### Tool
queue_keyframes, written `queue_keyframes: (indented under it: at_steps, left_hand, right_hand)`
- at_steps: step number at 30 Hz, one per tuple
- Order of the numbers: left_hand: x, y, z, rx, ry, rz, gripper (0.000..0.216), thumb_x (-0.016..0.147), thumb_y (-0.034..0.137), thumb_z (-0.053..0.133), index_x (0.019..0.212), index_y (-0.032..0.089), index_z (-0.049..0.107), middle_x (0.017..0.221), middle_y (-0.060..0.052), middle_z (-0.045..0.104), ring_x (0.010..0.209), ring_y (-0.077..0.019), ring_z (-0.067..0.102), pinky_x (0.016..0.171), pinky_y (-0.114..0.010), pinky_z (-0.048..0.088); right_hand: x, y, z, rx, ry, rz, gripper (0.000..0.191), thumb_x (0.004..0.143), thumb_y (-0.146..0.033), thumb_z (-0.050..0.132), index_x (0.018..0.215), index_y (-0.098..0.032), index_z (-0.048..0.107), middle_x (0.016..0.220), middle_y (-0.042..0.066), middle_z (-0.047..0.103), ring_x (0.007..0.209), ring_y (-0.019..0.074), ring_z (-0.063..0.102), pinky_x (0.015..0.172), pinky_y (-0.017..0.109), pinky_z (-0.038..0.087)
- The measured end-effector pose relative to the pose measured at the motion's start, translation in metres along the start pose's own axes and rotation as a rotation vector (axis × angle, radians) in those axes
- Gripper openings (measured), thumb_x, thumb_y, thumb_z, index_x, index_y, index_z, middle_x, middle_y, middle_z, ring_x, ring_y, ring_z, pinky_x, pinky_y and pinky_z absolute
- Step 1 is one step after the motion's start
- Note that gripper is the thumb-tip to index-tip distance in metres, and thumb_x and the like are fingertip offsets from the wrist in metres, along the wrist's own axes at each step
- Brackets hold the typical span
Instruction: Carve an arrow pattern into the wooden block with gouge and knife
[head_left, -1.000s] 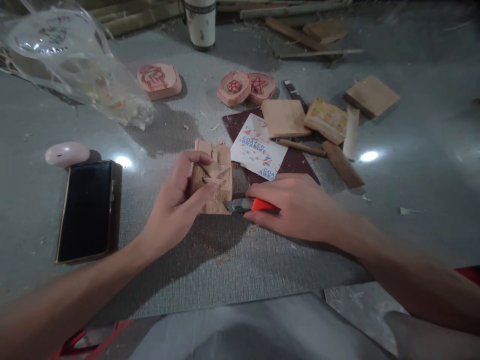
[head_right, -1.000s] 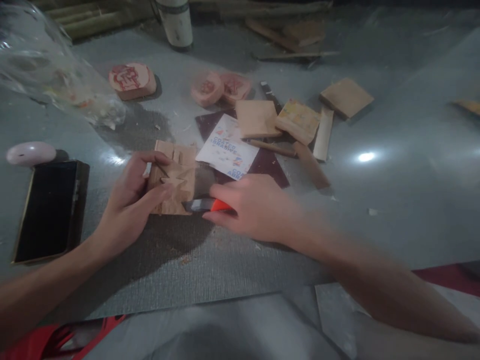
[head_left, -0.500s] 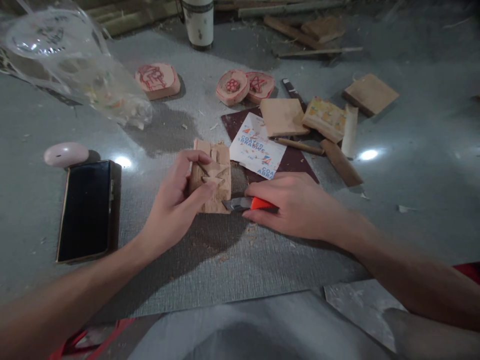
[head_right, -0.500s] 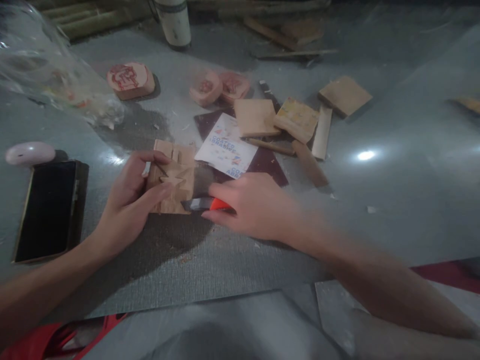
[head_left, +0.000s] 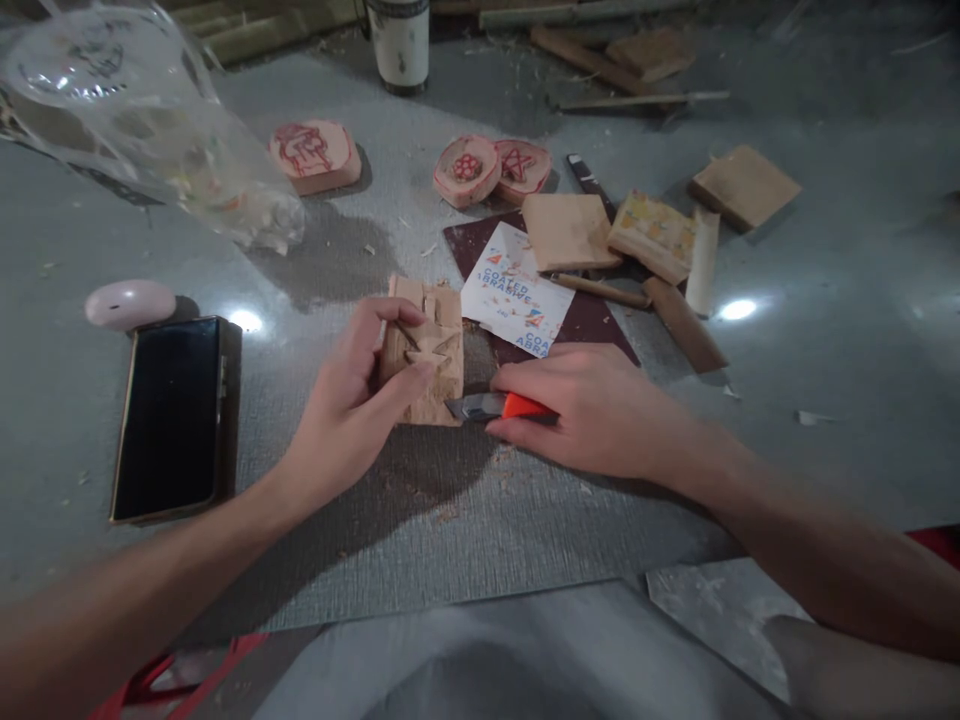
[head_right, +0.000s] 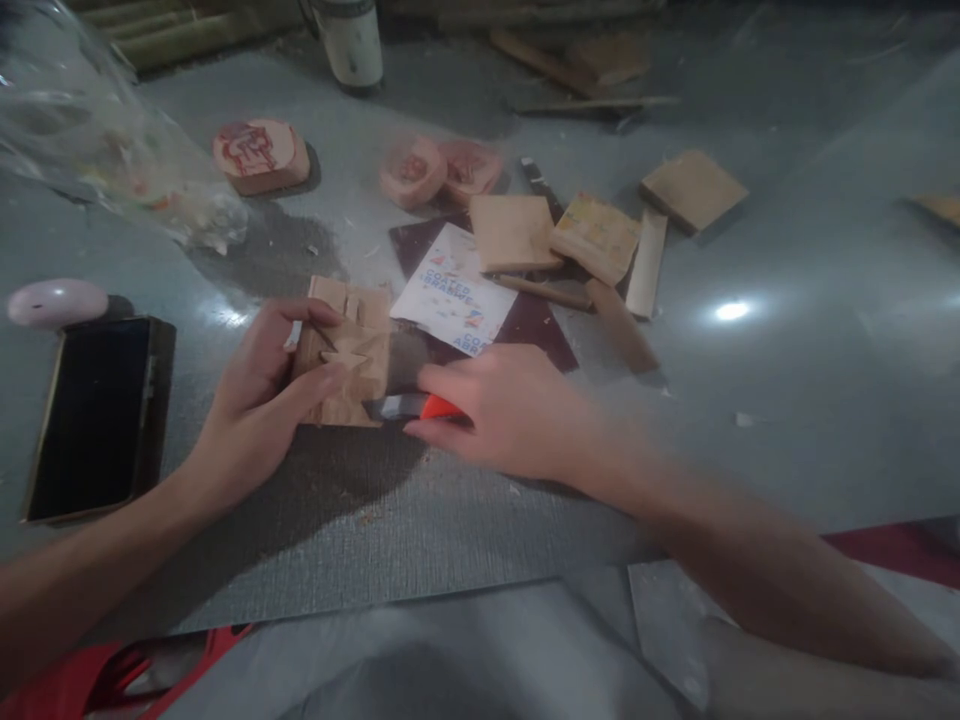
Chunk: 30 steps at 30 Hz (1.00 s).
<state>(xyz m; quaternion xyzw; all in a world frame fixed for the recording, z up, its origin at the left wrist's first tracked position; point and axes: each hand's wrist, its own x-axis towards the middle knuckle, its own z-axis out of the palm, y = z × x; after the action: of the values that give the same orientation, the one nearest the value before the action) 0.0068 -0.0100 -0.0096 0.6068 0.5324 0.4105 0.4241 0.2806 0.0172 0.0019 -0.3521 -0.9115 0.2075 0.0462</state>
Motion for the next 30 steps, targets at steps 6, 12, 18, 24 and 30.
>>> queue_keyframes:
  at_steps: [6, 12, 18, 24, 30]
  left_hand:
    - [-0.0006, -0.0053, -0.0010, -0.006, -0.007, 0.006, 0.025, 0.102, 0.027, 0.073, 0.126, 0.029, 0.065, 0.097, 0.003, 0.058, 0.072, -0.0132, 0.049, 0.061, -0.030, 0.043]
    - [-0.0005, -0.0069, -0.0009, -0.002, -0.009, 0.044, 0.025, 0.102, 0.027, 0.071, 0.126, 0.029, 0.065, 0.093, 0.004, 0.056, 0.069, -0.0124, 0.047, 0.058, -0.028, 0.041]
    - [-0.0015, -0.0064, -0.0011, 0.009, -0.017, 0.020, 0.025, 0.105, 0.026, 0.069, 0.129, 0.030, 0.064, 0.089, 0.006, 0.051, 0.069, -0.0130, 0.045, 0.058, -0.028, 0.041]
    - [-0.0013, -0.0063, -0.0013, -0.014, -0.024, 0.013, 0.025, 0.104, 0.026, 0.071, 0.129, 0.028, 0.065, 0.090, 0.005, 0.053, 0.069, -0.0123, 0.046, 0.058, -0.028, 0.040]
    - [-0.0004, -0.0056, -0.0011, -0.006, -0.026, 0.022, 0.025, 0.103, 0.026, 0.071, 0.127, 0.028, 0.064, 0.095, 0.004, 0.056, 0.068, -0.0113, 0.045, 0.057, -0.028, 0.040]
  right_hand:
    - [0.0001, 0.0004, 0.0006, -0.011, 0.006, -0.008, 0.036, 0.119, -0.051, 0.068, 0.096, -0.024, 0.064, 0.084, 0.000, 0.075, 0.076, 0.0204, 0.064, 0.071, 0.037, 0.030]
    - [-0.0004, 0.0018, 0.0015, -0.021, 0.012, -0.020, 0.035, 0.119, -0.052, 0.067, 0.098, -0.024, 0.065, 0.085, 0.000, 0.076, 0.076, 0.0204, 0.065, 0.070, 0.036, 0.030]
    - [-0.0004, 0.0007, 0.0012, -0.022, 0.010, -0.014, 0.036, 0.119, -0.051, 0.068, 0.097, -0.024, 0.065, 0.085, 0.000, 0.076, 0.076, 0.0206, 0.066, 0.070, 0.037, 0.030]
    - [-0.0002, 0.0002, 0.0006, -0.020, 0.004, -0.005, 0.035, 0.119, -0.051, 0.068, 0.097, -0.024, 0.065, 0.085, 0.000, 0.075, 0.076, 0.0205, 0.065, 0.071, 0.037, 0.030]
    - [-0.0003, 0.0007, 0.0013, -0.007, 0.009, -0.009, 0.034, 0.118, -0.050, 0.070, 0.096, -0.024, 0.065, 0.085, 0.000, 0.075, 0.077, 0.0208, 0.065, 0.071, 0.037, 0.030]
